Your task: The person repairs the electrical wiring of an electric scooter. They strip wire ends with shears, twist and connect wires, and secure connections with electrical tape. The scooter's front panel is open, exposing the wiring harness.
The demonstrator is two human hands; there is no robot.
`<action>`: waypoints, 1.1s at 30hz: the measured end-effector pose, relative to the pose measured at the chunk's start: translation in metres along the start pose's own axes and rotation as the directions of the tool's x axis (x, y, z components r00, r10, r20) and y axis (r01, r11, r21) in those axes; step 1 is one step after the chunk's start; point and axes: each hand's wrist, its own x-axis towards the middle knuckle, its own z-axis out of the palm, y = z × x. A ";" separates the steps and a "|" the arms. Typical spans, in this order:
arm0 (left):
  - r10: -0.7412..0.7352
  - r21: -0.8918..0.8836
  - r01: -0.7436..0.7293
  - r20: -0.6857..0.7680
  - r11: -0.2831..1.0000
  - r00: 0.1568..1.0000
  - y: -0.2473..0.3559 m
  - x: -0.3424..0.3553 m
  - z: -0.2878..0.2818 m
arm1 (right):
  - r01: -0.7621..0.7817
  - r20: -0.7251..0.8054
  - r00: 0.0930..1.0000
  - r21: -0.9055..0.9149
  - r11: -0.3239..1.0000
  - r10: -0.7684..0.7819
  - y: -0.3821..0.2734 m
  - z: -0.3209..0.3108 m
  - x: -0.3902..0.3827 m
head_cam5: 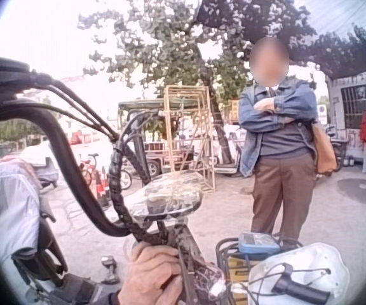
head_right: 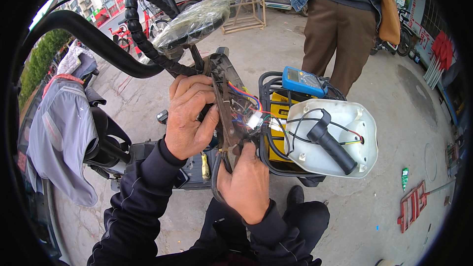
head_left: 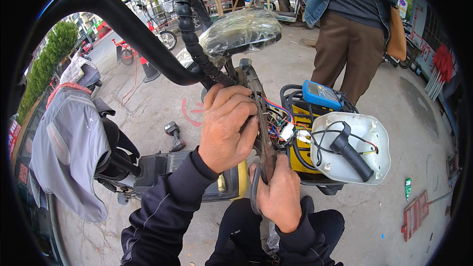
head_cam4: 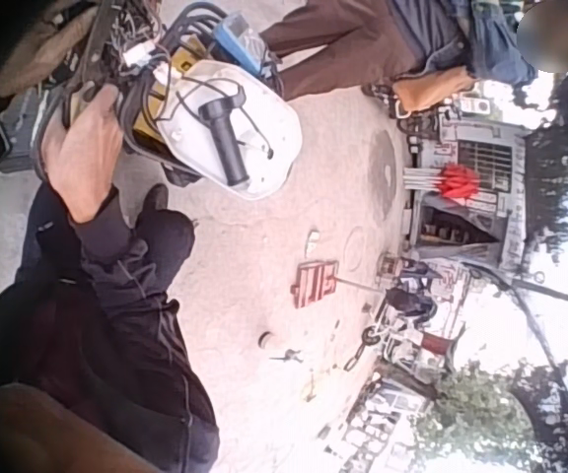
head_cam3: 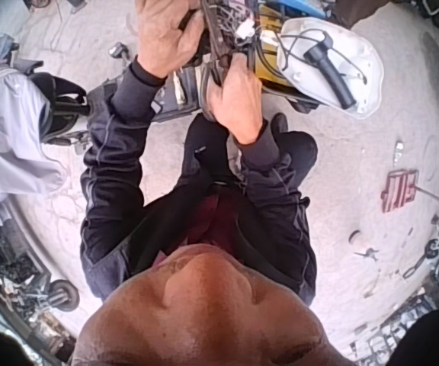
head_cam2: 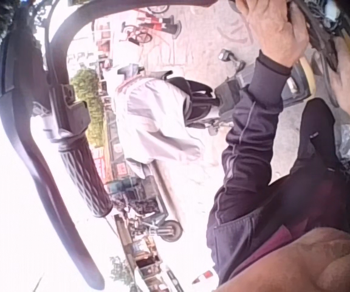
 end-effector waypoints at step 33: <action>0.014 -0.049 -0.016 -0.034 0.999 0.999 -0.001 0.000 0.002 | -0.293 0.442 0.892 0.398 0.869 0.098 0.016 -0.020 0.008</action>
